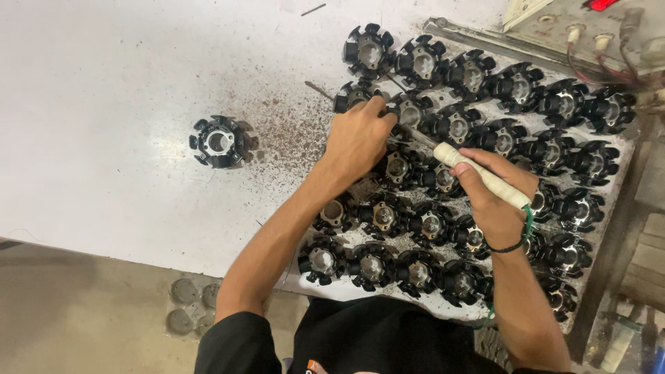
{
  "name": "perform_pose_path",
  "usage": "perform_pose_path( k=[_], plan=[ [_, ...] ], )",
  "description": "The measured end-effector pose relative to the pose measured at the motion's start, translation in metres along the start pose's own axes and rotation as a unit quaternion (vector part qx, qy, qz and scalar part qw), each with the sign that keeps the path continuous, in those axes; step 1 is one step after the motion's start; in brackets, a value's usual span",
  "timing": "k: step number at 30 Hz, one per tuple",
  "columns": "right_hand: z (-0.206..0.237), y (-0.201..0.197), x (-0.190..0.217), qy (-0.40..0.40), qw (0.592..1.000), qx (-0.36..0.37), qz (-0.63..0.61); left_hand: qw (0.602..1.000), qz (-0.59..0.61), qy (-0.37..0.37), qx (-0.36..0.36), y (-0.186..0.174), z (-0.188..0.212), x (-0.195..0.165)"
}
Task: The person solders wire leads onto black plastic rotor/impeller assemblies at a workbench. They arrange the parts in rows, hold each part steady with one hand, and apply a heated soldering iron with solder wire to the terminal of each part, working through the batch one part at a time.
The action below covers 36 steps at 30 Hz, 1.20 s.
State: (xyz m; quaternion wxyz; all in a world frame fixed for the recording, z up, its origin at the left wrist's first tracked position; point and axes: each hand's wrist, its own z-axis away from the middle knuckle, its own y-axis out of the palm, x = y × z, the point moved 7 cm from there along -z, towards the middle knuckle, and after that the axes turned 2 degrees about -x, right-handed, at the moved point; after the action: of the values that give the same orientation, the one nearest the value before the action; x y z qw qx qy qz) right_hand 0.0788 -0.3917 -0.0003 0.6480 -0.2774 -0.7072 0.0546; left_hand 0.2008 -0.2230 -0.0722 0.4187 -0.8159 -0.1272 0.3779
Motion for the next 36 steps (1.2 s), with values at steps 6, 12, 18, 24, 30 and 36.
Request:
perform_pose_path(
  k=[6,12,18,24,30,36],
  plan=[
    [-0.015,0.001,0.014,0.005,0.994,0.012,0.108,1.000,0.001,-0.016,-0.002,0.022,0.000,0.000],
    [-0.024,-0.014,-0.008,0.079,0.995,0.020,-0.062,0.995,0.066,-0.059,-0.049,-0.015,-0.006,-0.006],
    [-0.019,-0.023,-0.043,0.053,0.977,-0.049,-0.200,0.986,0.071,0.034,-0.149,-0.123,-0.042,-0.041],
    [-0.056,-0.019,-0.056,0.014,0.988,-0.048,-0.145,0.952,-0.017,0.095,-0.290,-0.128,-0.116,-0.020],
    [-0.068,-0.014,-0.060,0.037,0.990,-0.041,-0.130,0.993,0.045,-0.026,-0.109,-0.006,-0.082,0.038],
    [-0.067,-0.012,-0.058,0.044,0.994,-0.026,-0.098,0.995,0.053,-0.024,-0.086,0.021,-0.073,0.049]
  ],
)
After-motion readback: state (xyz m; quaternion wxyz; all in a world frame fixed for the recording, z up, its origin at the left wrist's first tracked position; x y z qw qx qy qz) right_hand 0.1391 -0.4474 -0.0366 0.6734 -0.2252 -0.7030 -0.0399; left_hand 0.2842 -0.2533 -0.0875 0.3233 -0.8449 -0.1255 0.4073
